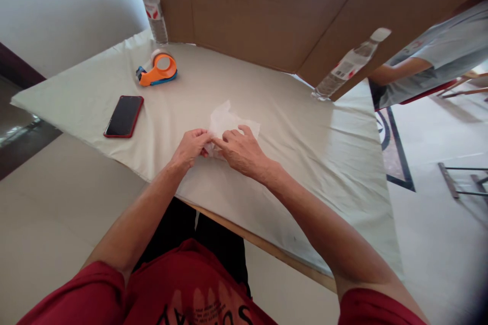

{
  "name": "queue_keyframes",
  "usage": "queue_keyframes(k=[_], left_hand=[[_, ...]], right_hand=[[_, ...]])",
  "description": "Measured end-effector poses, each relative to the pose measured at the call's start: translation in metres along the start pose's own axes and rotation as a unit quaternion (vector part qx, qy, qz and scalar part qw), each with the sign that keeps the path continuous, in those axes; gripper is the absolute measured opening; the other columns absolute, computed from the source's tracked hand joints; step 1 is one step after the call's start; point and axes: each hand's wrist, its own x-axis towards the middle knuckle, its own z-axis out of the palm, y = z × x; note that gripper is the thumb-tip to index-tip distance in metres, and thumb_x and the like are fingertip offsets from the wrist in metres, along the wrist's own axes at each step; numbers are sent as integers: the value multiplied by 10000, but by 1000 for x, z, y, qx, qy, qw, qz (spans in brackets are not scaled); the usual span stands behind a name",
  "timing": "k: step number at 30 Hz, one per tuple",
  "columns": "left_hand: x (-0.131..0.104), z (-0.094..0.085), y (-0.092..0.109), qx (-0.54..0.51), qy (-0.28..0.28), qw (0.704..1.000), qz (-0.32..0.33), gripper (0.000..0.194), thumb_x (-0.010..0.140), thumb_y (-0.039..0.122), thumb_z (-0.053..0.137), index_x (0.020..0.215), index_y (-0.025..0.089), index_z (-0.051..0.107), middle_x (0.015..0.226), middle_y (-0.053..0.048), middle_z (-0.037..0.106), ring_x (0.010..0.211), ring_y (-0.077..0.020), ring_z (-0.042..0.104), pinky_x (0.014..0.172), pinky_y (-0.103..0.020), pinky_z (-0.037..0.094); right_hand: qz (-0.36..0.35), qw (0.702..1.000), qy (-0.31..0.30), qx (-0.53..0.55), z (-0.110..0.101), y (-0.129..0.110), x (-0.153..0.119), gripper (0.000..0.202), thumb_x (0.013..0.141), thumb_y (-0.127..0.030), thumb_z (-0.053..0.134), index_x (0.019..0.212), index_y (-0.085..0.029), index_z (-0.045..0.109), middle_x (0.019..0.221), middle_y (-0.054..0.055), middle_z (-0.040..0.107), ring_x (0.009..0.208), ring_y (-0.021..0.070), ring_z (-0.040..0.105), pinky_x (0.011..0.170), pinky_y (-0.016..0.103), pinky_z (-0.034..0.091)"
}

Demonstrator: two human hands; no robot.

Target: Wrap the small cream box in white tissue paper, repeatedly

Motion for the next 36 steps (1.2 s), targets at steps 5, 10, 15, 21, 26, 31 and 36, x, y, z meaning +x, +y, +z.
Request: queue_keyframes(k=[5,10,15,21,26,31,36], left_hand=[[1,3,2,37,-4,999,17,140,646,204,571,734,142,659,579,34,569,462,-79,477,430,-204,385],[-4,5,9,129,-36,989,59,189,683,269,603,776,135,699,584,32,561,489,-75,438,476,-209,353],[-6,-1,11,223,-119,962,107,223,721,265,552,829,150,709,585,41,528,554,-107,467,557,-238,371],[-4,6,6,394,-89,885,231,166,781,180,516,658,173,627,601,25,510,599,-125,433,623,-261,347],[-3,13,-2,515,-54,807,285,155,846,165,548,774,174,685,774,-45,567,766,-193,523,728,-302,434],[-1,9,-17,518,-33,773,365,176,889,182,560,937,171,729,1049,-126,588,998,-247,533,895,-377,478],[1,8,-25,498,-32,774,391,196,900,156,547,990,172,720,1060,-118,577,991,-230,530,894,-366,488]], right_hand=[[40,994,53,88,10,4,-4,312,975,-241,560,1259,-112,578,1116,165,753,1068,285,687,1101,466,264],[34,984,89,152,15,7,-14,323,947,-238,569,1250,-127,568,1187,161,744,1143,295,681,1142,494,272],[42,975,115,187,19,9,-23,337,939,-226,524,1264,-150,567,1311,182,691,1254,293,632,1145,513,302],[77,957,165,225,22,9,-31,301,912,-209,514,1188,-165,627,1238,154,725,1314,295,589,1124,507,351],[280,891,213,287,34,30,-66,366,872,-356,573,1177,-162,633,1202,170,706,939,275,701,874,453,524],[404,825,81,387,48,42,-86,701,799,-555,661,1342,-124,556,1002,129,737,740,244,688,783,436,553],[402,801,91,434,51,27,-66,869,795,-574,665,1485,-107,418,974,114,732,792,266,699,726,399,562]])
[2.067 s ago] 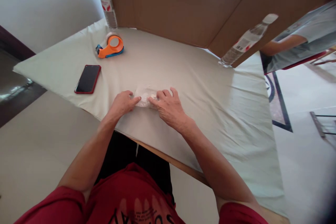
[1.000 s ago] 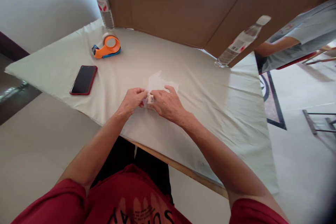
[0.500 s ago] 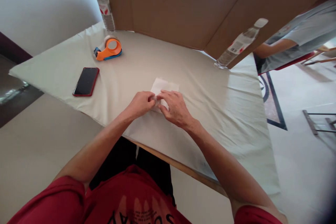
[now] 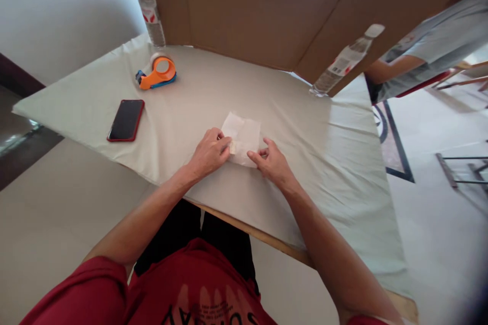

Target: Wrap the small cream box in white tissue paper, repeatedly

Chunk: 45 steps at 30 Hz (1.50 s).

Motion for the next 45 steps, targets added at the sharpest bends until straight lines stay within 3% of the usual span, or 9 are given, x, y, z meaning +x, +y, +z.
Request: queue_keyframes(k=[8,14,19,23,31,37,41,45], left_hand=[[-5,-1,7,13,-17,1000,-7,186,905,181,537,975,168,708,1018,-117,582,949,-224,552,837,-345,504],[-1,-2,4,-14,-9,1000,-11,341,863,177,583,1201,155,623,1069,-120,632,1039,-242,578,934,-378,509],[0,-7,0,2,-10,1000,10,157,869,188,608,1011,156,668,1032,-120,666,1027,-254,588,937,-388,506],[-1,-7,0,9,-15,999,37,128,898,183,591,937,148,708,1042,-133,664,1023,-259,582,907,-382,508],[4,-4,1,-3,-42,999,34,208,942,209,553,932,147,751,989,-127,643,953,-232,571,854,-364,510],[6,-4,1,-60,-52,997,-2,184,874,172,580,994,141,716,1047,-139,673,1032,-258,593,912,-389,508],[6,-7,-3,-140,-50,988,-39,418,782,159,619,1195,111,658,1096,-134,684,998,-236,616,930,-384,513],[6,-14,-2,-221,-70,968,-95,560,751,216,651,1299,110,606,1099,-111,689,864,-186,621,851,-333,528]], right_hand=[[16,997,-10,77,11,-2,3,899,855,-514,625,1552,-67,275,924,101,696,597,205,640,528,338,520],[-45,992,18,116,23,-2,8,779,837,-454,632,1490,-124,366,843,49,694,685,211,631,614,339,529],[-66,991,45,104,27,-11,4,759,849,-419,582,1496,-90,360,703,-24,584,622,190,545,635,350,510],[-93,989,57,100,29,-20,2,733,857,-402,564,1492,-92,370,683,-39,557,624,178,522,653,341,497],[-72,989,44,124,37,-45,8,779,823,-387,609,1517,-116,380,798,37,697,662,196,608,601,343,542],[-30,984,-25,172,29,-56,2,774,846,-373,550,1545,-122,333,946,92,739,594,174,651,444,279,501],[-68,983,-74,156,23,-51,-5,741,842,-294,514,1530,-90,329,1151,161,719,688,175,696,554,306,552],[-137,989,-57,-3,29,-48,-10,750,823,-289,600,1517,-113,376,1251,163,692,782,192,696,755,370,573]])
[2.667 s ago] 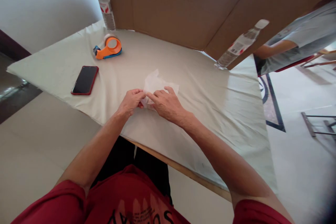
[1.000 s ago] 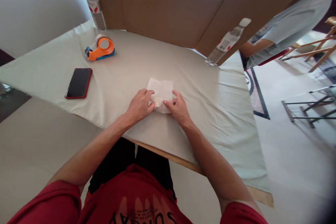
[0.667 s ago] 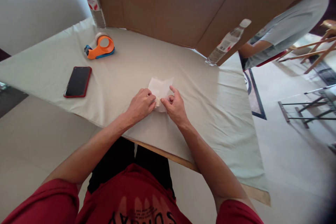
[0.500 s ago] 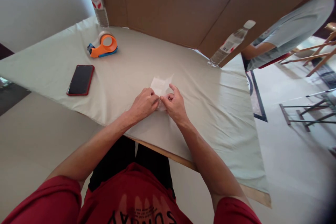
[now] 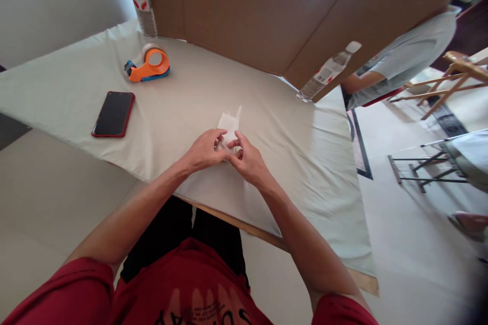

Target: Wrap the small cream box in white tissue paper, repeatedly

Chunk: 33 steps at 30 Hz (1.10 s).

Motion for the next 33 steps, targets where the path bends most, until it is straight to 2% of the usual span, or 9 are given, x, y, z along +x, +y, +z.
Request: queue_keyframes(k=[6,10,14,16,20,25,27,30,33], left_hand=[[4,5,4,13,27,999,-22,325,872,337,606,1123,141,670,988,-91,686,791,-181,598,792,-333,507],[6,14,-5,28,36,999,7,377,789,192,618,1160,136,657,1003,-86,675,826,-186,607,815,-343,515],[5,25,-17,3,89,996,30,467,731,143,611,1197,153,628,1021,-72,670,823,-174,603,812,-333,535],[3,30,-21,-10,110,993,42,500,724,135,609,1224,147,606,1018,-71,666,797,-163,591,797,-324,538],[-2,35,-22,-11,151,985,84,510,750,122,593,1258,153,560,1052,-76,644,797,-151,575,787,-315,542],[-8,37,-21,28,189,972,137,263,783,100,570,1034,168,608,1065,-91,591,874,-168,593,744,-282,536],[-8,37,-21,51,189,968,154,186,787,87,570,945,171,623,1024,-86,582,880,-173,593,757,-285,534],[-7,38,-22,63,190,966,165,176,788,66,567,913,170,633,992,-79,579,855,-166,589,767,-284,531],[-6,40,-23,66,196,963,171,186,787,61,567,921,166,641,1000,-83,584,844,-162,591,766,-283,534]], right_hand=[[-34,990,4,-135,1,-6,2,772,847,-274,600,1561,-131,343,1312,185,675,1025,295,689,826,406,548],[-45,998,-27,22,-12,7,6,754,829,-288,626,1535,-183,384,1201,117,711,672,147,648,678,335,561],[-25,984,71,159,-16,21,10,585,847,-312,614,1406,-180,504,1044,67,738,575,106,590,595,303,551],[-51,983,117,134,-12,24,11,502,856,-303,627,1340,-194,558,1013,55,753,646,127,627,635,305,549],[-141,983,118,-9,-1,24,12,478,867,-273,664,1338,-223,590,1020,59,779,874,201,694,800,366,544],[-181,975,108,-67,-1,26,14,473,871,-231,634,1343,-222,600,1011,61,792,978,235,700,919,433,516],[-139,981,131,-13,-4,28,16,402,869,-248,617,1270,-218,638,1020,62,790,940,217,707,890,413,534],[32,980,157,119,-10,31,21,322,849,-331,638,1134,-181,659,977,84,780,745,181,702,632,319,554],[190,951,91,226,-13,32,31,373,762,-371,735,1050,-152,644,912,99,768,571,158,661,384,247,424]])
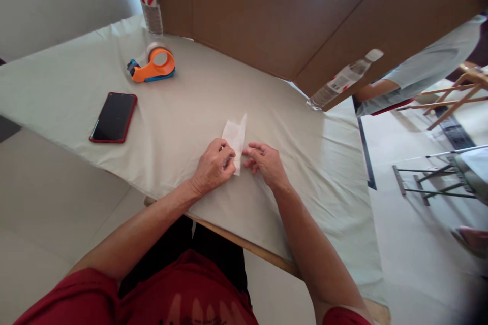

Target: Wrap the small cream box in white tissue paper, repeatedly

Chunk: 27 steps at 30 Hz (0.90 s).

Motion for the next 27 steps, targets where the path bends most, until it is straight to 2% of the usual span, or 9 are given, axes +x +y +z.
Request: queue_keyframes(k=[2,5,9,11,13,16,18,22,27], left_hand=[[-1,0,0,3,2,1000,5,189,787,62,565,925,163,647,1044,-95,595,829,-154,596,763,-279,539],[-1,0,2,7,0,1000,6,233,784,59,561,971,157,659,1171,-126,610,797,-139,605,750,-275,548],[1,-4,6,40,-17,998,40,361,769,34,553,1074,174,687,1341,-140,623,888,-179,638,853,-335,560],[3,-6,6,62,-41,995,61,383,766,32,555,1081,191,705,1345,-115,655,939,-211,641,872,-363,556],[4,-5,4,73,-65,993,71,369,776,41,553,1071,190,716,1229,-96,722,931,-233,638,850,-378,553],[5,-3,-1,65,-84,993,53,362,804,61,533,1105,165,704,1042,-91,760,896,-240,635,840,-385,544],[4,0,-5,52,-89,994,33,358,815,68,519,1115,155,696,1025,-94,757,906,-238,639,861,-388,538],[4,3,-8,18,-87,996,18,341,821,74,513,1096,146,701,1035,-100,752,935,-243,646,907,-413,530],[3,4,-5,14,-69,998,-1,311,806,90,529,1054,167,702,998,-96,728,937,-246,636,900,-406,540]], right_hand=[[46,997,-47,30,2,-3,7,368,718,-364,773,989,-151,646,863,85,755,533,145,643,339,230,383],[49,993,-93,46,7,-8,19,341,675,-385,803,879,-160,648,649,14,673,458,112,563,333,214,363],[44,992,-116,15,12,-9,35,388,616,-465,822,768,-191,594,456,-71,497,374,75,395,341,213,276],[29,992,-121,-4,13,-9,42,406,588,-484,815,747,-202,571,470,-88,464,397,66,356,372,217,249],[-13,993,-115,-37,15,-8,48,392,573,-477,800,716,-199,564,525,-84,463,460,66,356,428,222,265],[-87,986,-87,-115,17,-6,56,337,587,-445,754,630,-192,535,593,-64,453,570,82,373,515,236,293],[-106,982,-80,-136,20,-6,58,303,610,-426,726,617,-192,533,615,-53,458,614,99,389,550,248,308],[-120,989,-79,-37,25,-9,52,246,656,-413,691,710,-186,615,668,-33,537,650,118,449,614,265,374],[-120,989,-44,77,30,-17,29,257,704,-429,718,845,-214,706,811,8,679,767,160,582,753,301,499]])
